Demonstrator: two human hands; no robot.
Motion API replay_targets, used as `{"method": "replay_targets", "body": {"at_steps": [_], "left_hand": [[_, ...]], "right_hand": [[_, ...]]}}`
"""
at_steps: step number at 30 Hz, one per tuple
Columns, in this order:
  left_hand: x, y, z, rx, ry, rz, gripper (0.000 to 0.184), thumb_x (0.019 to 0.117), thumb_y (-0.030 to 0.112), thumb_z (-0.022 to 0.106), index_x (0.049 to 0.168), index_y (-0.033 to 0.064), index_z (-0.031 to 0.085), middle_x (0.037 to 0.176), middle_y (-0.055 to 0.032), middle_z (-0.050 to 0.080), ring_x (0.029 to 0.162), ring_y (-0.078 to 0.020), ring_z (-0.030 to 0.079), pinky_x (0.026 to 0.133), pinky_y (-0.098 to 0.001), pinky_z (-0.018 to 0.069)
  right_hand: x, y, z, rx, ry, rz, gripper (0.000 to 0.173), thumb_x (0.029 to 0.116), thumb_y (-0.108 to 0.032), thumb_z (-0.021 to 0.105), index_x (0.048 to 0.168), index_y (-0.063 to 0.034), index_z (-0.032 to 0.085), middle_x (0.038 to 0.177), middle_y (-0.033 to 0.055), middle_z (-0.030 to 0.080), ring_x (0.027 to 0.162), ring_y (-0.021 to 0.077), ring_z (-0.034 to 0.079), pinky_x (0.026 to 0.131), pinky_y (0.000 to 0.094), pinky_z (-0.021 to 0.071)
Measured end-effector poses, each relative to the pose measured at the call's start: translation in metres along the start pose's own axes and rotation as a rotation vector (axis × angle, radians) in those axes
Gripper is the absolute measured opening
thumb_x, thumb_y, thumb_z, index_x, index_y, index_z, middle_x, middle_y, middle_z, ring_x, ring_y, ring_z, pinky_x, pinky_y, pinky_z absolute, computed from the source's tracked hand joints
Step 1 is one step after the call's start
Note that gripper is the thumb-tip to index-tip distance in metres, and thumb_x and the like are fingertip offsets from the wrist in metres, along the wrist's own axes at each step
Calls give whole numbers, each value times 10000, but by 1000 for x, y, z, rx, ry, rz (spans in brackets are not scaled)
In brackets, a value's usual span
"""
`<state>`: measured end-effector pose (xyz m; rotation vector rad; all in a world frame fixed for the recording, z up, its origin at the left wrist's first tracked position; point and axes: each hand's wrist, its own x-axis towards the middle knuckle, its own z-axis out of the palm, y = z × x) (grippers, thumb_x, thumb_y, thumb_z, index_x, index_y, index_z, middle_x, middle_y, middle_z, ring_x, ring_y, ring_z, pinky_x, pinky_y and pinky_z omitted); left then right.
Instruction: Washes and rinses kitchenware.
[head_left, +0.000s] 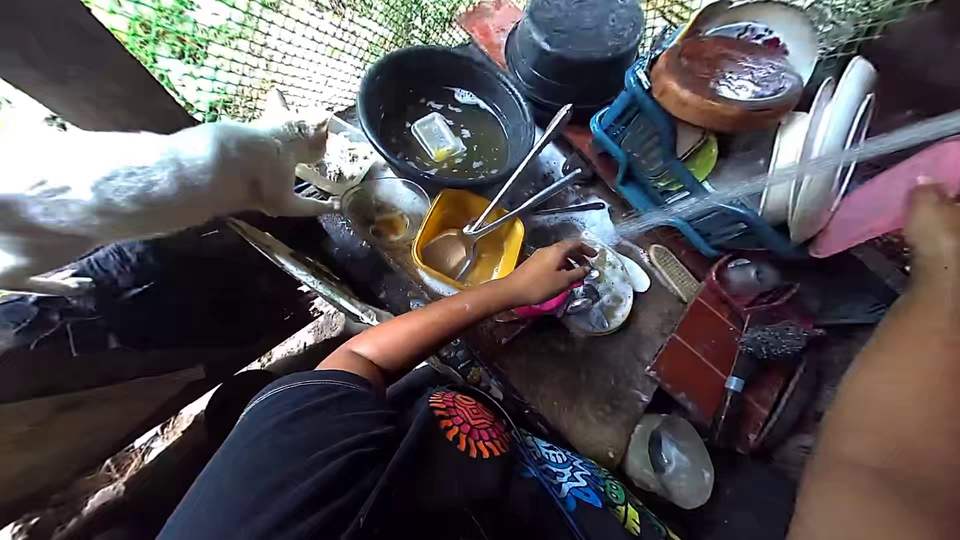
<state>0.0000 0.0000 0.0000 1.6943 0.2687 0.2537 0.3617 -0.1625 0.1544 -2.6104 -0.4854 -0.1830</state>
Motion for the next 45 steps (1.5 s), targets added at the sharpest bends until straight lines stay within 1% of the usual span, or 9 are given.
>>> {"method": "replay_targets", "body": {"at_steps": [7,11,14,20,25,30,34,39,45], "left_hand": [[-51,-23,-21,180,24,133,320,1042,84,548,1328,-47,603,1244,-202,661,1124,-255,653,997,-388,520],[-62,-39,-25,174,65,108,322,1033,76,539,1320,-49,613,1247,-217,653,1086,-271,658,939,-405,535],[-66,-49,-26,280,81,142,322,1016,72,562,1309,-47,621,1230,-225,659,1079,-292,663,952,-417,533],[-63,-78,-17,551,109,218,570,896,333,777,1324,-15,632,1363,-247,587,1253,-415,572,1069,-530,473],[-52,-74,-6,949,-37,88,417,916,380,739,1208,82,727,1564,-207,439,1485,-418,346,1198,-559,321],[-34,-74,-8,840,-171,249,211,978,185,674,1124,54,749,1373,-208,621,1422,-410,455,1225,-590,268],[-18,-29,-25,584,-210,297,215,954,167,722,1050,-24,739,1340,-256,608,1358,-427,506,1195,-609,308],[38,3,-21,561,-207,561,134,883,87,767,968,-16,764,1452,-262,533,1429,-408,438,1219,-520,325],[93,-11,3,443,-132,477,309,812,117,845,1034,-52,712,1514,-293,437,1380,-382,491,1135,-456,442]], "right_hand": [[29,23,32,34,-108,-47,929,967,-741,441,1516,8,426,1459,324,496,1351,421,512,1130,579,390],[4,27,33,19,-121,-105,904,1001,-608,540,1581,33,274,1476,343,473,1374,445,482,1167,559,341],[-17,29,30,-13,-84,-135,865,1028,-614,466,1496,109,383,1446,372,484,1369,475,477,1170,567,338],[-144,-62,26,293,91,130,500,1131,-183,204,1481,126,384,1419,248,507,1253,204,528,1089,270,379],[-173,36,135,368,-326,-336,390,1049,-256,548,1235,75,638,1211,221,676,1110,258,673,980,403,550],[-242,-6,172,448,-646,-522,707,889,-300,798,1473,-16,520,1405,199,601,1342,324,531,1145,477,402],[-232,-8,188,852,-648,-280,531,1001,-175,593,1469,10,426,1220,178,640,1070,205,664,913,389,573],[-200,-11,154,1132,-831,101,731,1026,-654,333,1523,-119,345,1334,106,599,1130,239,640,896,456,580],[-182,0,162,1178,-800,304,677,1041,-631,358,1537,-170,370,1413,154,551,1228,333,594,942,565,546]]}}
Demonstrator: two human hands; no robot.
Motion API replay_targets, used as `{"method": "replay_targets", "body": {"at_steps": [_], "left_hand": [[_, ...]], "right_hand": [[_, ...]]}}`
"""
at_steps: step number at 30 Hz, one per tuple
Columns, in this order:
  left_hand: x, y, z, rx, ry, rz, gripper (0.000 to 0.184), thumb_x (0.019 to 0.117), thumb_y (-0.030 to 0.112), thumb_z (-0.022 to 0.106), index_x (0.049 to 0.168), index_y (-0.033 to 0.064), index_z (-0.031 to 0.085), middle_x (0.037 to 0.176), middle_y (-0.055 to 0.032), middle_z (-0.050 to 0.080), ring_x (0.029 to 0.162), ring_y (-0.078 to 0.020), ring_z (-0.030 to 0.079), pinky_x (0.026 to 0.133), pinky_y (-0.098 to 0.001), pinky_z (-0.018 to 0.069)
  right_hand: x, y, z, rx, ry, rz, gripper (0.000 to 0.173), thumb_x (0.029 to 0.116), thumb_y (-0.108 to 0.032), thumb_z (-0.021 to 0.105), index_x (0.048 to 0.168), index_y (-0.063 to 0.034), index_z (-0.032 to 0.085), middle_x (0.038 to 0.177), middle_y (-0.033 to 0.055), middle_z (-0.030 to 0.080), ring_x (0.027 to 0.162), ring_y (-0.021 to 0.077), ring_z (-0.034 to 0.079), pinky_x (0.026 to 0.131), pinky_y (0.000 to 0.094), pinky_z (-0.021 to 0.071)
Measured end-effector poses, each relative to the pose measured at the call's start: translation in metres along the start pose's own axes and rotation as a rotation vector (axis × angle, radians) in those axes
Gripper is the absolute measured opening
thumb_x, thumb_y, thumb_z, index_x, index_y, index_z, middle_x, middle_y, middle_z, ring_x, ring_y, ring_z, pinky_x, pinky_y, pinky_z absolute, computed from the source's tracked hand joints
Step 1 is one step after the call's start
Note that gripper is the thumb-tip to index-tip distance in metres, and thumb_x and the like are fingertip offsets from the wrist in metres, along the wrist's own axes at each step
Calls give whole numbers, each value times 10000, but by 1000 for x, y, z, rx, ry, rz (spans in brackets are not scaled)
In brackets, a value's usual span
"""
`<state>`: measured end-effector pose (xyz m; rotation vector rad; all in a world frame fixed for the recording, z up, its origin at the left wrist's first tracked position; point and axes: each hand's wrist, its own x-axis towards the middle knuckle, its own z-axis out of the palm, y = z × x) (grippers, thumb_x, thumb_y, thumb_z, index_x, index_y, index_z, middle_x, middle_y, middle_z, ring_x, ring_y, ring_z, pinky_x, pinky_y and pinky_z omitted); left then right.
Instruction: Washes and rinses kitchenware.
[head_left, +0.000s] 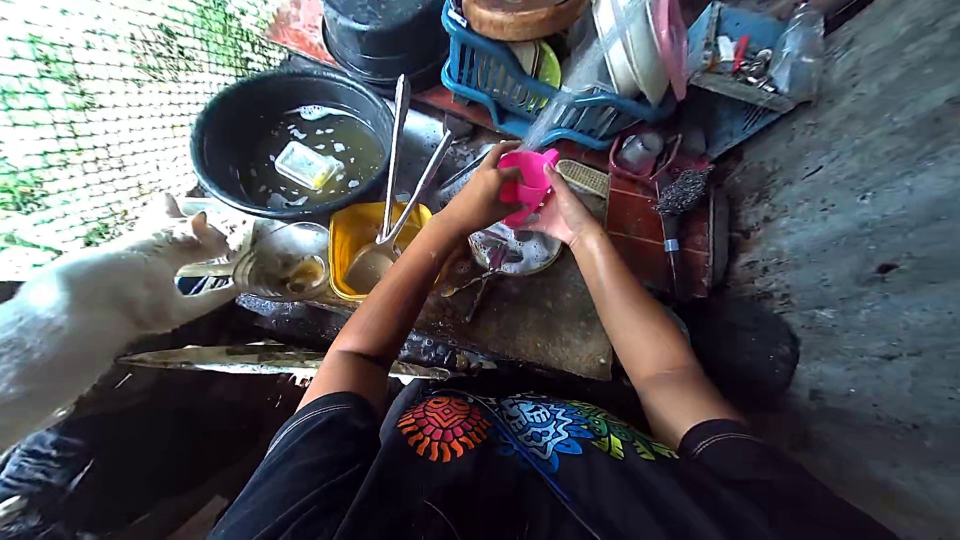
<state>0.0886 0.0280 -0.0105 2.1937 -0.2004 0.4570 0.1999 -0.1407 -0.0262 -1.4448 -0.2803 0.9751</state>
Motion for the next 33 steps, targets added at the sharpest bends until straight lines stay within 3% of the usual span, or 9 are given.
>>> {"method": "replay_targets", "body": {"at_steps": [2,5,7,8,11,14,19,25,33], "left_hand": [[-10,4,-3,11,-7,-71,320,862,148,812,1071,-72,709,1472,-284,492,1326,-373,547,1108,-464,467],[-47,18,-15,36,22,-102,305,904,166,769,1073,-80,706,1383,-256,589,1246,-357,614,1076,-476,492],[-78,33,-22,72,55,-112,259,885,168,785,1005,-50,716,1360,-234,603,1257,-358,595,1088,-487,476],[-94,42,-23,90,57,-128,244,863,172,804,972,-31,725,1360,-226,602,1284,-365,573,1102,-499,461],[-135,64,-16,139,-15,-153,161,831,126,820,882,1,732,1359,-212,609,1339,-383,534,1113,-525,454],[-165,71,-4,188,-144,-194,127,832,124,818,879,39,735,1401,-171,590,1380,-359,501,1144,-505,437],[-185,71,9,210,-200,-231,117,853,130,802,890,38,740,1408,-164,590,1403,-362,474,1132,-492,445],[-190,69,7,252,-154,-232,89,866,129,779,894,47,757,1455,-152,559,1424,-365,453,1104,-487,475],[-191,64,15,192,-98,-156,137,881,173,776,835,49,742,1420,-161,584,1424,-366,454,1141,-470,442]], "right_hand": [[-6,2,0,4,-26,-33,773,1018,-719,199,1594,-210,281,1513,134,486,1321,334,541,995,580,519],[-13,2,-8,-197,33,-147,772,1069,-593,76,1559,-61,349,1524,152,479,1334,269,541,1052,477,500],[-19,4,-18,-596,280,-230,515,1113,-359,367,1430,10,536,1441,191,565,1307,294,566,1067,477,486],[-22,8,-22,-816,420,-215,480,1050,-318,571,1354,53,578,1375,260,582,1267,376,576,1063,529,469],[-24,29,-32,-1132,527,78,703,909,-351,770,1370,114,511,1321,366,565,1236,514,562,1048,667,428],[-14,49,-38,-1040,474,258,611,978,-305,680,1414,59,455,1190,313,640,993,438,685,871,609,547],[-32,44,-27,-860,520,121,421,1007,-74,546,1395,54,445,1144,287,640,920,384,684,802,555,560],[-64,6,-10,-1224,641,-207,354,988,-79,541,1305,78,523,1056,315,668,1004,461,682,865,610,527],[-79,5,-22,-1565,662,-515,329,1036,-150,449,1260,77,531,868,307,673,789,509,699,659,618,543]]}}
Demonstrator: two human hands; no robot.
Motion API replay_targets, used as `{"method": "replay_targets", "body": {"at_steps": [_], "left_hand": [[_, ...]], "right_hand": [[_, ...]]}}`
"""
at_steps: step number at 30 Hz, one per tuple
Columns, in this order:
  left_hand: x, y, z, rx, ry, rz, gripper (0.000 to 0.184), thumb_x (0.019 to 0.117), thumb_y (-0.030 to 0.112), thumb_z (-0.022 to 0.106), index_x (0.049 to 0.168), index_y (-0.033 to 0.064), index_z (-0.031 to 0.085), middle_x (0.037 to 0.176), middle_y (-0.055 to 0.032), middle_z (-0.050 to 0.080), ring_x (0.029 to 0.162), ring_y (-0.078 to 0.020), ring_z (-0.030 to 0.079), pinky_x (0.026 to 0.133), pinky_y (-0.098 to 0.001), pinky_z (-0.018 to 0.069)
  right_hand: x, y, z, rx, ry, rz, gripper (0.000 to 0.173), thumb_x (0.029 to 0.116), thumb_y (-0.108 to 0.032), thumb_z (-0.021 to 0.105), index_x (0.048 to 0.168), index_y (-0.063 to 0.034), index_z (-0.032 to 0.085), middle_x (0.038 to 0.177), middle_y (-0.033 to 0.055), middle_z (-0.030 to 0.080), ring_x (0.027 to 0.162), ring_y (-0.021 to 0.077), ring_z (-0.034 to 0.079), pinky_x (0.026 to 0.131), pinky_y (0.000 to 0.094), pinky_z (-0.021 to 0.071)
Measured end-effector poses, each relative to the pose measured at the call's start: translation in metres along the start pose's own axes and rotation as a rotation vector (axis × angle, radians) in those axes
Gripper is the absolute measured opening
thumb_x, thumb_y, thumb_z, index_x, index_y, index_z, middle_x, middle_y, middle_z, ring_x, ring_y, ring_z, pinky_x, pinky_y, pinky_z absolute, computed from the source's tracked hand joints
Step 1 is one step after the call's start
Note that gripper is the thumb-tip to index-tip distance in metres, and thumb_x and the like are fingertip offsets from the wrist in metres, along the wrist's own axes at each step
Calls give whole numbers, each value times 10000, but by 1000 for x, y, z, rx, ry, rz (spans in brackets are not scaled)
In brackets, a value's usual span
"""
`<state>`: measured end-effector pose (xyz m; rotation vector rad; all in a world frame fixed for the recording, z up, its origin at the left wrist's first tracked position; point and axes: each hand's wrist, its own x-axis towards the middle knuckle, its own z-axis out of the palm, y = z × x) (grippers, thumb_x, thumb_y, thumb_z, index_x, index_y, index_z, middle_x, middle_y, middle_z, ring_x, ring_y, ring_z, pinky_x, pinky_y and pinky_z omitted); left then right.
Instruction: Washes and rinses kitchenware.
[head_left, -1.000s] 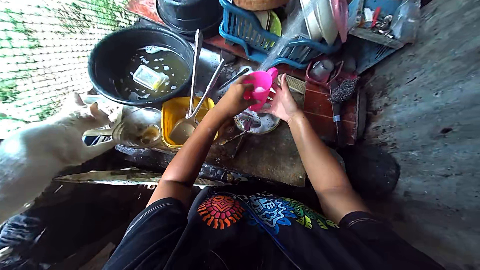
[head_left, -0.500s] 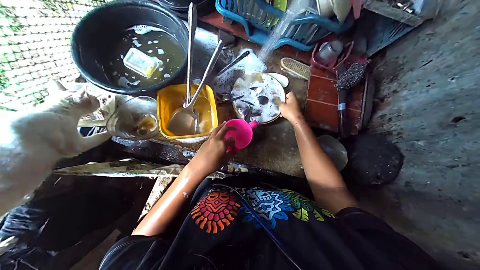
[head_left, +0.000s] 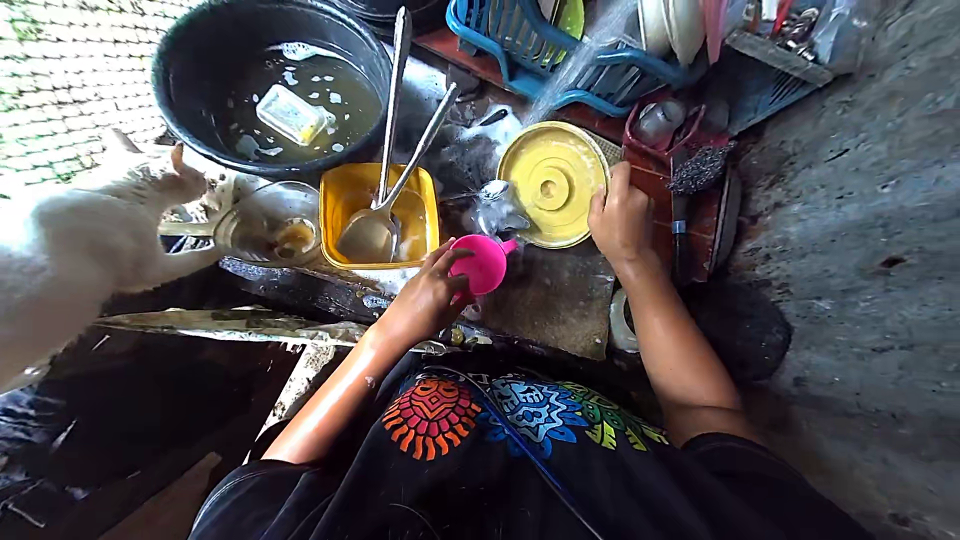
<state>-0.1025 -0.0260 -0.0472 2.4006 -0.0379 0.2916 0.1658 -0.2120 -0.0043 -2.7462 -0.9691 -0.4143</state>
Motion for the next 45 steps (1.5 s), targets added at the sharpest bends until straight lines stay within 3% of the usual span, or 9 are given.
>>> {"method": "replay_targets", "body": {"at_steps": [5,10,16,20,23,28,34,40,45], "left_hand": [[1,-3,10,-77,24,108,101,852,141,786,850,45,754,1408,-169,592,1438,-347,439,1199,-441,379],[13,4,33,-175,-38,183,97,833,131,801,848,44,761,1436,-183,566,1437,-325,446,1177,-417,409],[35,13,62,-256,-103,249,181,844,172,827,942,32,771,1438,-201,570,1430,-332,459,1198,-421,380],[44,10,53,-414,-189,146,610,831,304,856,1352,74,639,1572,-164,421,1405,-247,485,1131,-391,468],[55,0,38,-591,-244,30,598,972,197,693,1510,49,479,1582,-163,422,1409,-244,486,1150,-404,444],[68,-7,26,-562,-293,-57,392,1095,189,437,1412,12,583,1399,-159,619,1308,-214,584,1151,-403,422],[107,-16,0,-605,36,-311,531,1053,240,561,1510,4,432,1478,-206,527,1294,-261,589,1079,-420,499],[154,-20,-42,-1094,325,-551,545,1085,372,477,1536,92,354,1388,-166,559,1144,-252,655,902,-419,592],[181,-30,-18,-1134,326,-849,283,1070,145,465,1309,7,529,1065,-123,639,875,-169,649,773,-337,566]], "right_hand": [[0,17,11,-202,299,-203,318,1072,-153,398,1216,31,614,871,241,688,702,413,705,579,535,548],[21,7,-15,-48,213,127,371,1058,-183,422,1317,56,540,990,299,696,879,489,709,737,618,549],[38,-4,-23,-34,215,310,420,1077,-227,396,1404,8,514,1096,243,713,1014,408,714,865,552,549],[44,-2,-30,-60,274,320,432,1068,-227,379,1411,-1,514,1117,244,709,1024,416,707,865,572,542],[48,-4,-39,117,328,317,418,1027,-171,493,1376,57,510,1176,237,690,1093,339,694,967,446,533],[61,-4,-15,665,113,372,449,977,-89,570,1366,92,439,1119,204,650,979,224,681,862,389,579],[62,-25,41,1248,-40,604,388,988,-47,588,1347,45,473,1133,179,634,888,227,695,739,393,625],[34,-54,32,1461,-161,647,452,1010,23,500,1447,-2,389,1239,186,598,984,262,696,798,417,633],[19,-45,-3,1419,-229,618,501,1005,33,469,1475,-49,317,1220,192,607,909,318,729,696,473,655]]}}
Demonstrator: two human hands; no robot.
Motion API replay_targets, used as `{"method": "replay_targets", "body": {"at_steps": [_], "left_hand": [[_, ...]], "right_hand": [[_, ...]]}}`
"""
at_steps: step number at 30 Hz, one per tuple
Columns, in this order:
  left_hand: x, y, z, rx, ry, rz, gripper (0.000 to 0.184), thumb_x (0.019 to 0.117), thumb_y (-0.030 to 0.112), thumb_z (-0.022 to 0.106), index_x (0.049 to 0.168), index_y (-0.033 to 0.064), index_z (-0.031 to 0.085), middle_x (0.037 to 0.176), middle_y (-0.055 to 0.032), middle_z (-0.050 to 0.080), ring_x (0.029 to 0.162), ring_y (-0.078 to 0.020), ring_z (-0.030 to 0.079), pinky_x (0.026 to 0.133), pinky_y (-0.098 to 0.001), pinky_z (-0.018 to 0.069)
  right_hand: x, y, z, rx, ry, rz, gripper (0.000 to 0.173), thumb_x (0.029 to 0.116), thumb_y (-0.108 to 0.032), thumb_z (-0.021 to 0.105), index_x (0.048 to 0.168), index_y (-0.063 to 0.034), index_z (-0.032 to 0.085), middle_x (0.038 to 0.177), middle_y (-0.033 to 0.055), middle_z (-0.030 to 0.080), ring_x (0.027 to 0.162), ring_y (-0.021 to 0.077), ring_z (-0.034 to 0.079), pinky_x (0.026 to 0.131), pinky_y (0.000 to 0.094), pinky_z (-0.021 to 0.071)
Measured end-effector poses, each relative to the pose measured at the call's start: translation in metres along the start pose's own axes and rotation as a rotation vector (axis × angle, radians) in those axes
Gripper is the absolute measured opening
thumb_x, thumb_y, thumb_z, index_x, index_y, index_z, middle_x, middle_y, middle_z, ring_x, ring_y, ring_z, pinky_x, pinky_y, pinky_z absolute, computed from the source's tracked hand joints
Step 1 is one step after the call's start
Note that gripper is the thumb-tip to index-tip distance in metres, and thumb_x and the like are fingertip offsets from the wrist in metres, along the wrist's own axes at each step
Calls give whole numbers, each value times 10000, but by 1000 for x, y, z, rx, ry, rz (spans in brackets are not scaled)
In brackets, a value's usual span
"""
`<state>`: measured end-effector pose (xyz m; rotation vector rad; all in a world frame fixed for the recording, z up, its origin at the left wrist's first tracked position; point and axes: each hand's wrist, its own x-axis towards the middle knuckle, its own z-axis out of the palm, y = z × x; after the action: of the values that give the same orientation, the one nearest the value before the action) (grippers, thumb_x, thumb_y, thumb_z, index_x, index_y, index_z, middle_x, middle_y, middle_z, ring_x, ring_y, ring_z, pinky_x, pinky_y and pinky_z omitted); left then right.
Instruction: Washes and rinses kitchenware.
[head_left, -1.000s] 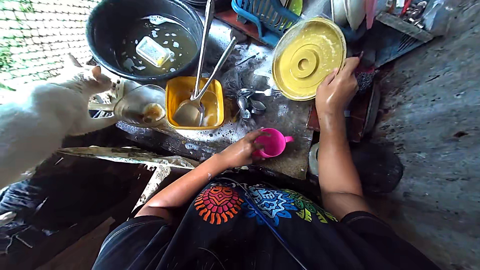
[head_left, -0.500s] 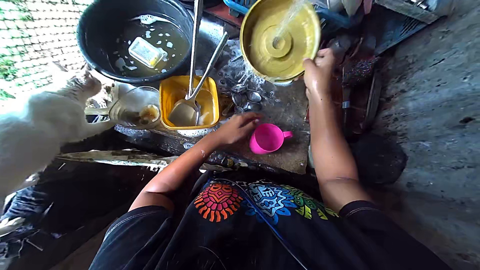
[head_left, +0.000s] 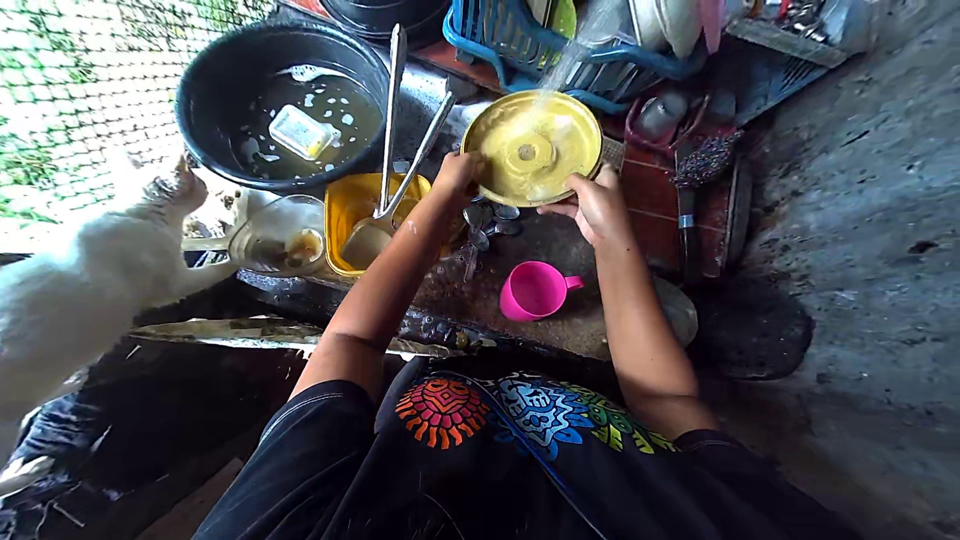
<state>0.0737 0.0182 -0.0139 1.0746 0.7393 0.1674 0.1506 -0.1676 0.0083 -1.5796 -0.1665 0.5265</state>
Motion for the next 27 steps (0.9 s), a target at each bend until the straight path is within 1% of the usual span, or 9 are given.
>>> {"method": "replay_targets", "body": {"at_steps": [5,13,16,18,19,21,23,25,27], "left_hand": [[15,-25,29,-95,-40,-124,329,1063,168,465,1340,0,520,1154,-160,624,972,-222,638,842,-406,559],[10,-17,26,-166,-67,120,261,1069,116,474,1289,-16,520,1011,-108,647,858,-159,661,780,-351,585],[-3,4,3,-153,-259,155,417,1121,337,361,1353,35,530,1161,-101,685,1031,-189,689,901,-409,592],[-9,18,-14,221,-336,207,470,1121,298,278,1471,31,441,1412,-126,554,1258,-190,564,1032,-404,498],[-4,21,-23,564,-366,267,475,1098,247,368,1507,11,419,1512,-169,480,1366,-231,496,1110,-424,444],[28,17,-34,1284,-418,254,963,898,389,753,1636,80,218,1670,-232,226,1537,-381,253,1217,-582,259],[53,-4,-36,1810,-366,166,1236,782,481,849,1665,139,53,1694,-264,78,1555,-467,122,1180,-712,204],[64,-29,-44,1943,-270,343,923,878,218,732,1642,108,225,1657,-292,215,1535,-489,190,1146,-754,197],[55,-9,-28,2133,-368,196,727,1009,68,553,1640,71,189,1687,-255,148,1558,-470,117,1187,-702,190]], "right_hand": [[-21,-32,-14,-260,54,-107,613,973,18,532,1510,-74,251,1317,188,546,830,289,744,579,445,659],[-4,-21,-27,-322,107,-289,495,1005,-76,576,1411,-24,296,1173,160,584,924,241,722,681,432,657],[5,-1,-36,-189,165,-280,539,967,-45,569,1446,-37,321,1230,167,592,992,263,700,731,445,643],[7,7,-46,-90,241,-268,507,951,-40,562,1414,-33,355,1195,167,602,926,272,707,694,459,643],[6,9,-52,-46,259,-271,502,957,-29,552,1412,-38,340,1202,175,591,911,292,709,678,482,645],[-1,11,-58,-8,288,-297,540,958,1,532,1434,-49,283,1252,195,557,922,331,710,663,519,648],[-16,8,-58,0,342,-273,550,964,6,515,1450,-49,265,1264,197,543,917,326,710,665,506,651],[-32,2,-60,34,394,-207,520,983,-3,501,1454,-36,283,1234,188,554,886,302,707,670,476,647],[-47,-3,-66,103,418,-159,472,993,-9,481,1432,-38,309,1188,153,569,856,258,702,663,430,640]]}}
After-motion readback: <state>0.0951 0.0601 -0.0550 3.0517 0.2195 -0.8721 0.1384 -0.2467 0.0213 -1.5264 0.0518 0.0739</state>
